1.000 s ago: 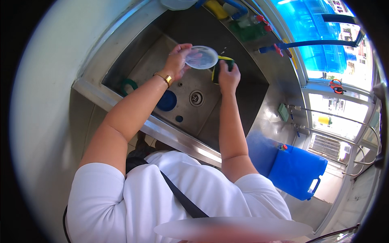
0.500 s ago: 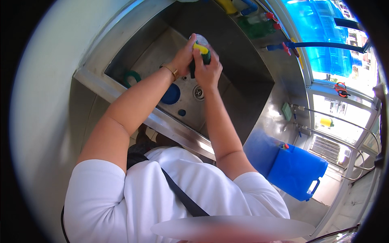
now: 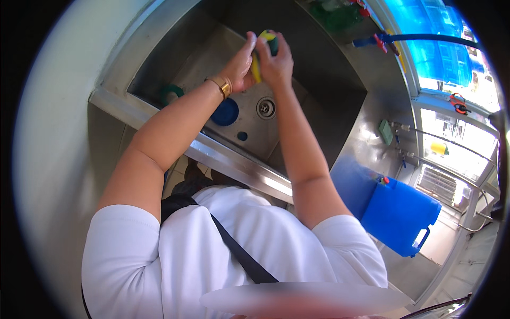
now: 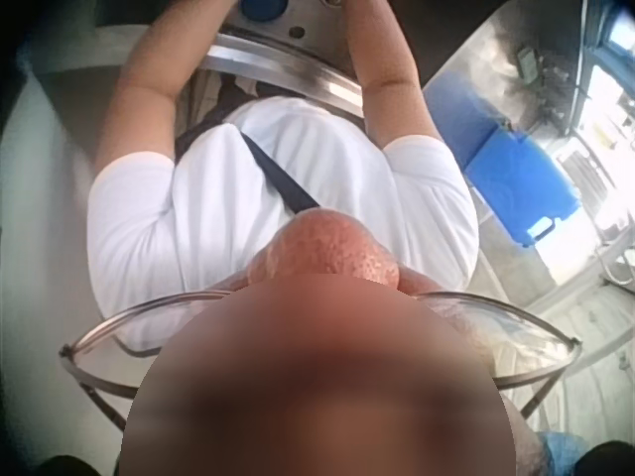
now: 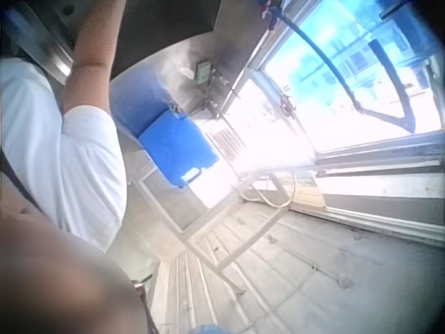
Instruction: The person rinses a blue plastic container under a faucet, then uses a sponge to scrub the sink and the container lid. The person places the container and lid on the sink counter after cleaning.
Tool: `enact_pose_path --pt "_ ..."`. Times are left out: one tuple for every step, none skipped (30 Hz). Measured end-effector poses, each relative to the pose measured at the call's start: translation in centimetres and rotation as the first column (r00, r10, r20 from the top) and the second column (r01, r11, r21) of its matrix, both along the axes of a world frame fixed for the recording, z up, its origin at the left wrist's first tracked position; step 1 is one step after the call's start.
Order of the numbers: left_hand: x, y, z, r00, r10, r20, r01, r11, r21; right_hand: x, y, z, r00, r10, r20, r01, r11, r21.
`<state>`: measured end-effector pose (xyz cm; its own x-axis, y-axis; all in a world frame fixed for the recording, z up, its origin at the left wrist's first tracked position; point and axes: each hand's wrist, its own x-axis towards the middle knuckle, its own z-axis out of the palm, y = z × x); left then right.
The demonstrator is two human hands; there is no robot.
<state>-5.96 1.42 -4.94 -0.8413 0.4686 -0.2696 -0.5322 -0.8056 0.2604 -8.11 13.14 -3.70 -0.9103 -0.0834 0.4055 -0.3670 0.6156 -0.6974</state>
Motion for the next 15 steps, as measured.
enact_pose_path --pt "-0.2 0.2 -0.1 0.995 0.002 -0.104 -0.007 0.999 -0.052 -1.0 1.0 -0.7 0.969 -0.024 0.245 0.061 0.988 -0.144" --pt "-0.3 0.3 -0.2 0.996 -0.024 -0.083 0.008 0.981 -0.194 -1.9 2.0 -1.5 0.916 -0.014 0.402 0.145 0.944 -0.298" --pt "-0.6 0.2 -0.4 0.991 -0.088 -0.098 0.057 0.957 -0.283 -2.0 3.0 -2.4 0.843 0.052 0.536 0.225 0.870 -0.438" --pt "-0.7 0.3 -0.7 0.985 -0.124 -0.121 0.074 0.933 -0.353 -1.4 4.2 -3.5 0.781 0.107 0.615 0.277 0.824 -0.495" --pt "-1.0 -0.1 -1.1 0.962 -0.228 -0.150 0.122 0.850 -0.512 -0.5 5.4 -4.5 0.718 0.200 0.667 0.305 0.771 -0.559" --pt "-1.1 -0.2 -1.5 0.932 -0.329 -0.151 0.114 0.661 -0.741 0.4 6.1 -5.8 0.660 0.366 0.656 0.294 0.678 -0.674" --pt "-1.0 -0.3 -2.0 0.916 -0.377 -0.138 0.045 0.439 -0.898 1.4 6.3 -7.3 0.666 0.345 0.661 0.329 0.660 -0.676" --pt "-1.0 -0.4 -2.5 0.893 -0.445 -0.064 0.016 0.174 -0.985 2.4 6.5 -8.7 0.698 0.211 0.685 0.237 0.834 -0.498" --pt "-0.9 -0.8 -2.9 0.882 -0.470 -0.034 -0.034 0.007 -0.999 3.6 6.7 -9.9 0.748 0.107 0.655 0.130 0.944 -0.303" --pt "-0.8 -0.8 -3.3 0.896 -0.440 -0.062 -0.090 -0.041 -0.995 4.7 6.7 -11.0 0.827 0.026 0.561 0.037 0.994 -0.100" --pt "-0.9 -0.9 -3.5 0.903 -0.421 -0.085 -0.133 -0.087 -0.987 5.9 6.3 -12.1 0.795 0.049 0.605 -0.043 0.999 -0.024" --pt "-0.9 -0.9 -3.7 0.909 -0.398 -0.124 -0.187 -0.123 -0.975 7.2 5.8 -13.2 0.784 0.073 0.616 -0.117 0.993 0.032" --pt "-0.9 -1.0 -3.8 0.898 -0.431 -0.090 -0.176 -0.165 -0.970 8.2 5.3 -14.1 0.756 0.094 0.648 -0.198 0.976 0.089" --pt "-1.0 -1.0 -3.7 0.889 -0.452 -0.074 -0.179 -0.195 -0.964 9.1 5.1 -14.8 0.736 0.141 0.663 -0.253 0.965 0.076" --pt "-0.9 -1.0 -3.7 0.877 -0.478 -0.053 -0.181 -0.227 -0.957 9.8 5.0 -15.5 0.694 0.186 0.695 -0.317 0.946 0.063"
